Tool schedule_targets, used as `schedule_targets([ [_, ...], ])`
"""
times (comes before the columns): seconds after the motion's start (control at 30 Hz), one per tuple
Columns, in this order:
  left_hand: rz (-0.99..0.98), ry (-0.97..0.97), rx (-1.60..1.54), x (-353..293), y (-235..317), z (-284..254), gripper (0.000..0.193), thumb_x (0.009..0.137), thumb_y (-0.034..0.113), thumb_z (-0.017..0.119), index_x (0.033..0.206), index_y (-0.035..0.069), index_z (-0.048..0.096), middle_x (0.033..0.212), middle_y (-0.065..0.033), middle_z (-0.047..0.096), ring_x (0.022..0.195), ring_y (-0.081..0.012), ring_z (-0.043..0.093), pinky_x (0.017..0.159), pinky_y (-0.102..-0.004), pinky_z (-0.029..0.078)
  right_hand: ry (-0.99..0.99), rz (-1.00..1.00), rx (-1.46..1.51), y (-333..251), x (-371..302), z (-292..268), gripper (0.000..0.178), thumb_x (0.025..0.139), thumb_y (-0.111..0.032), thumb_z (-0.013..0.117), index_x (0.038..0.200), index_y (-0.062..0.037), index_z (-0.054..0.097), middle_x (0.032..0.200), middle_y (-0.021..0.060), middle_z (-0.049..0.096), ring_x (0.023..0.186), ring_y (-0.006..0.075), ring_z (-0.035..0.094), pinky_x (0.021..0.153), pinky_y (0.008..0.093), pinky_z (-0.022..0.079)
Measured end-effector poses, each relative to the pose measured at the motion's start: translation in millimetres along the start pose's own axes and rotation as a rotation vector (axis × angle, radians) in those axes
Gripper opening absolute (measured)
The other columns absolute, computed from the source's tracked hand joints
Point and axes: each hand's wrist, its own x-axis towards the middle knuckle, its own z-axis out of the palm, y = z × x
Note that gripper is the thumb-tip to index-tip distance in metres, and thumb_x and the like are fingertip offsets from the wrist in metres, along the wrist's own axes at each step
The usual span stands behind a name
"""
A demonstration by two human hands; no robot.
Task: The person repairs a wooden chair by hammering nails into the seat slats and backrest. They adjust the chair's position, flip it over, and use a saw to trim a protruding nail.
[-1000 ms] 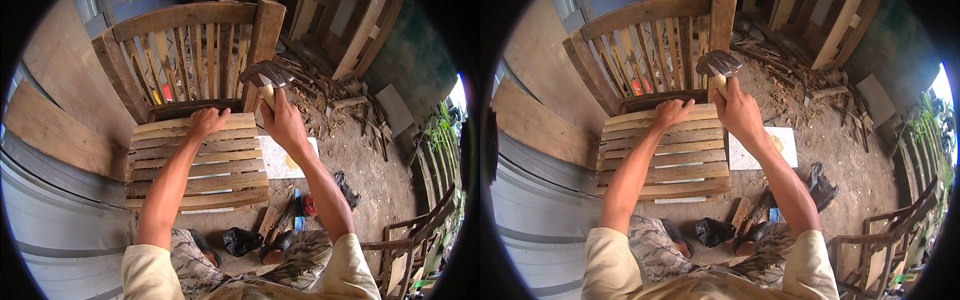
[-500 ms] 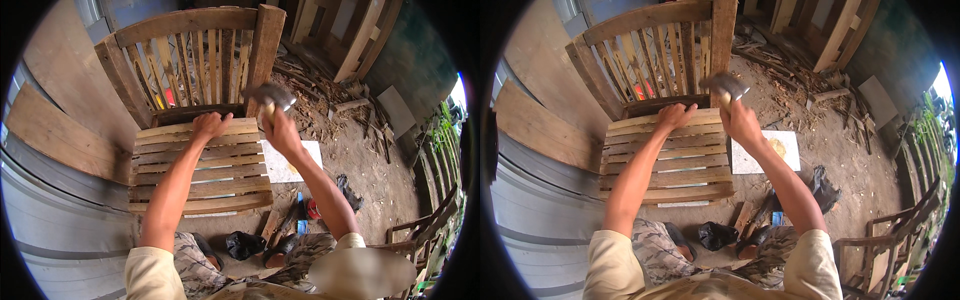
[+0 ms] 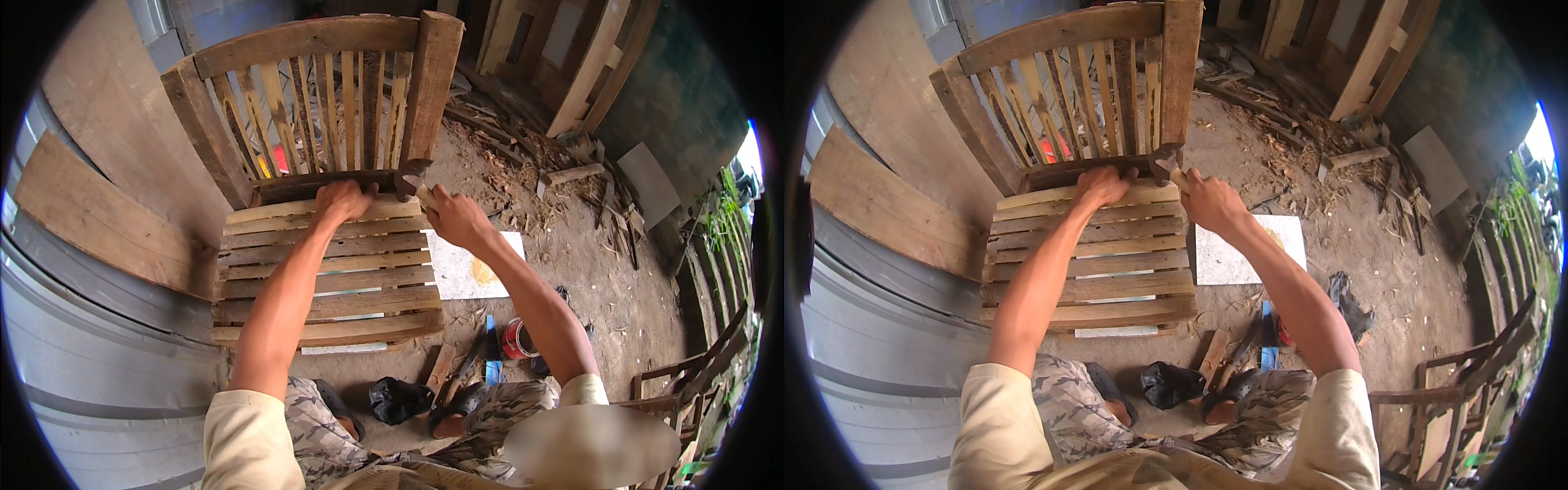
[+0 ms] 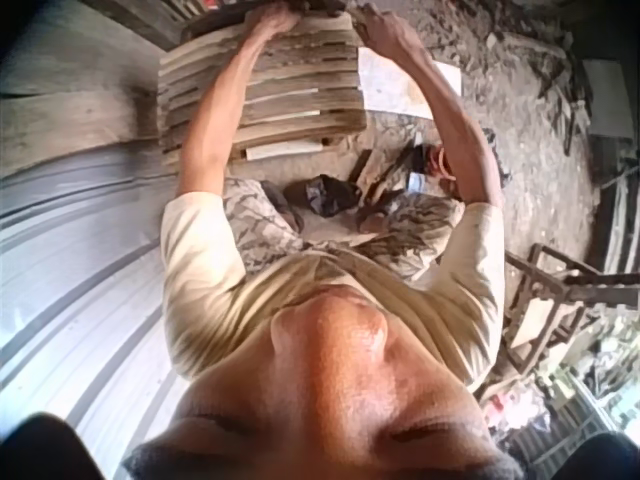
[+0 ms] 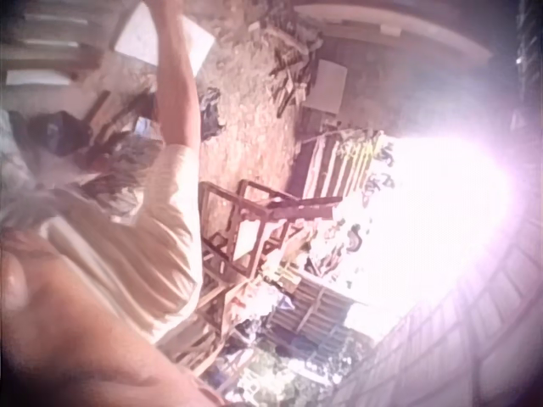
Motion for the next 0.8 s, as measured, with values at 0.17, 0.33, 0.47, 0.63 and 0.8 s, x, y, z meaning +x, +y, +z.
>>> schedule_targets([
  [0.17,0.004,-0.004,0.024,3.0,-4.1,1.5,0.073,0.099,0.062,0.038,0.106,-0.002,0.072,0.106,-0.0243,0.071,0.106,-0.039,0.067,0.093,-0.0486,0.049,0.156,0.024,0.076,-7.2,-3.2,3.1,0.032,0.098,-0.026,0.052,0.117,-0.0003,0.045,0.069,0.0258,0.064,0.065,0.046,0.066,0.061,0.0557,0.054],
  [0.33,-0.003,-0.056,0.006,5.2,12.5,-2.4,0.071,0.099,0.06,0.039,0.103,-0.001,0.073,0.109,-0.0232,0.071,0.107,-0.0387,0.067,0.095,-0.0479,0.05,0.045,0.104,0.041,10.6,-18.7,5.8,0.032,0.097,-0.024,0.052,0.116,-0.0004,0.046,0.073,0.0261,0.066,0.067,0.0455,0.067,0.061,0.0531,0.055],
  [0.47,-0.042,-0.099,0.016,6.8,-8.2,-4.1,0.072,0.099,0.061,0.039,0.104,-0.002,0.072,0.109,-0.0232,0.071,0.105,-0.0382,0.068,0.096,-0.0488,0.049,0.37,0.145,0.328,5.8,-103.0,25.7,0.026,0.097,-0.021,0.061,0.104,0.0006,0.048,0.074,0.0255,0.065,0.063,0.0466,0.065,0.052,0.0501,0.049],
  [0.63,-0.046,-0.015,-0.015,13.3,-3.4,2.8,0.069,0.099,0.063,0.039,0.1,0.004,0.075,0.101,-0.0202,0.073,0.093,-0.0387,0.07,0.087,-0.0502,0.052,0.377,0.366,0.406,71.4,-199.3,100.9,0.028,0.098,-0.024,0.06,0.097,0.0016,0.05,0.069,0.0242,0.063,0.058,0.0402,0.065,0.049,0.0468,0.047],
  [0.8,0.117,0.254,0.106,-39.5,-29.4,38.6,0.072,0.101,0.065,0.028,0.15,0.014,0.04,0.156,-0.011,0.036,0.147,-0.0253,0.028,0.12,-0.0446,0.02,0.028,0.626,0.755,65.7,-227.5,125.3,0.032,0.097,-0.027,0.059,0.091,0.004,0.054,0.062,0.0165,0.061,0.052,0.0303,0.065,0.049,0.0438,0.05],
])
